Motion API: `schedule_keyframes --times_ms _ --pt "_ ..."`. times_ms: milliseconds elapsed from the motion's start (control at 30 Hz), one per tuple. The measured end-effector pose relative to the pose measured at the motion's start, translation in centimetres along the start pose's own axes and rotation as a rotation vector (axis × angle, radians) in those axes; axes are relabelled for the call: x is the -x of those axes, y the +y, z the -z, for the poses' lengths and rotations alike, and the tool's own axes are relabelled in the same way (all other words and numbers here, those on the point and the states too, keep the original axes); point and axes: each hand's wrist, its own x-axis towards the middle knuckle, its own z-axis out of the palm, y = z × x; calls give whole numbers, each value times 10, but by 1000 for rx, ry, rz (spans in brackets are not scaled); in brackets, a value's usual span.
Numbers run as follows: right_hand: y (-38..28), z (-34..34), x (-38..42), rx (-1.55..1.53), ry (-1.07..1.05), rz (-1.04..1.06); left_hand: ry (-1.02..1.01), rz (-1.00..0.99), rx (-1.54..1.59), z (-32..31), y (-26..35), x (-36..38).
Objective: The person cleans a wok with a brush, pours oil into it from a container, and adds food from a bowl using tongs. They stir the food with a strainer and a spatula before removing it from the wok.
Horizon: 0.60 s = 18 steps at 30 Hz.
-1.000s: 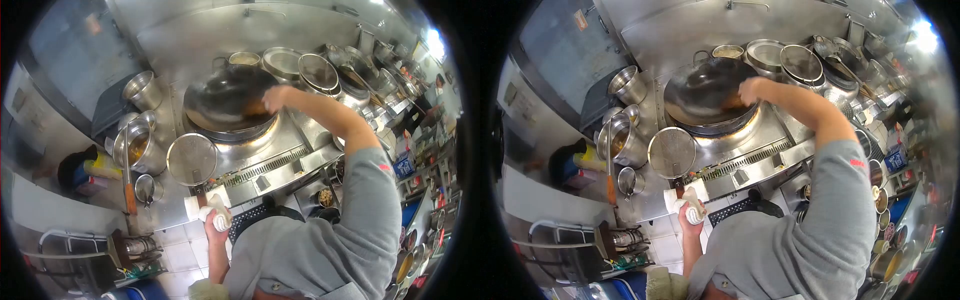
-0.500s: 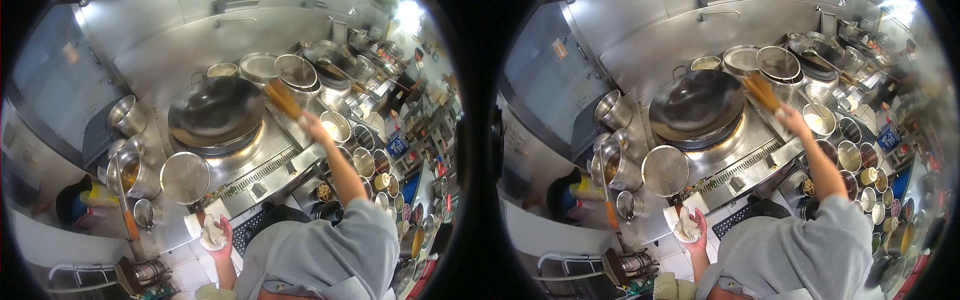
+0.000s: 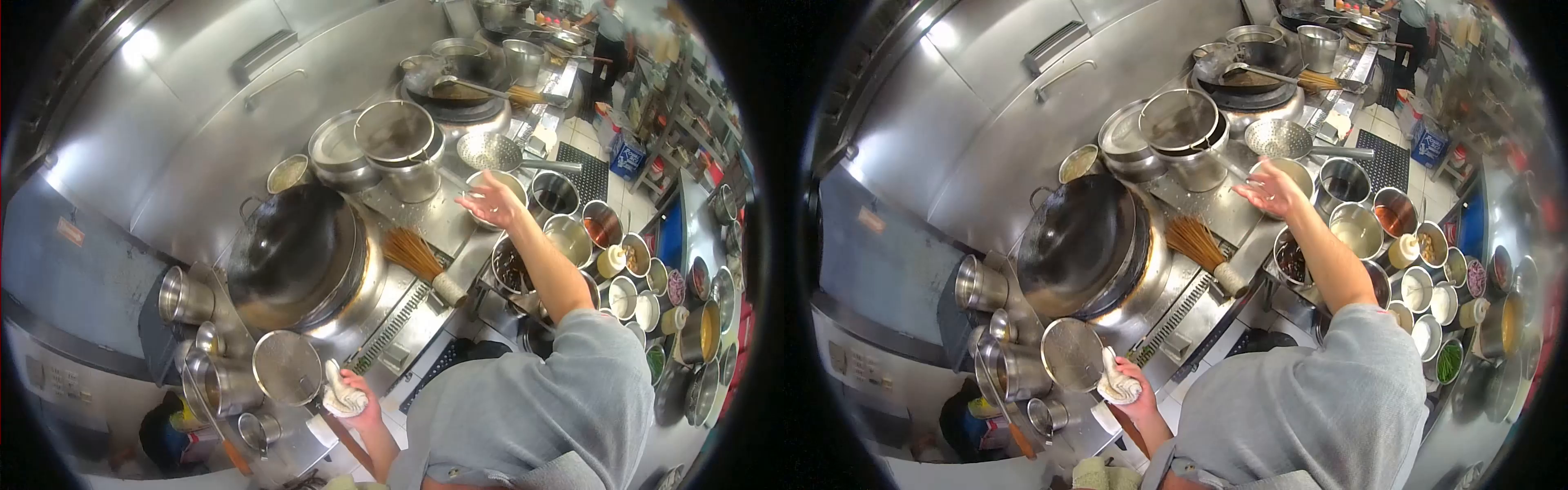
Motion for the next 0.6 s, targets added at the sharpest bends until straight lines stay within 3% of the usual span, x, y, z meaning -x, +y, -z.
schedule_keyframes --times_ms 67,133,167,200,233,267,300,367,433,500,533,567,600 --pt "-26 2 -35 213 -338 50 35 -10 -8 6 -10 -2" --pt "-50 -73 -34 221 -96 139 60 16 -57 9 -18 -1" --pt "-66 -80 -56 194 -246 77 70 30 -82 10 -22 -2" --pt "-84 -121 -37 199 -148 66 63 -19 -143 6 -28 1" --pt "-99 -129 -60 178 -310 31 61 -66 -152 5 -30 2" --pt "-109 -145 -73 176 -306 45 59 -121 -157 5 -29 6" --pt "-109 -163 -83 143 -332 196 54 -182 -157 6 -25 11" --pt "-106 -189 -103 216 -386 185 3 -267 -185 8 -16 19" --pt "-71 -194 -141 417 -369 212 64 -367 -163 11 -7 35" --pt "-7 -217 -134 346 -183 190 117 -400 -99 11 -1 53" --pt "24 -209 -146 451 -389 184 142 -402 -99 12 5 63" --pt "50 -224 -139 506 -289 148 165 -403 -98 12 12 74" --pt "59 -241 -149 575 -446 61 186 -407 -127 8 16 84"
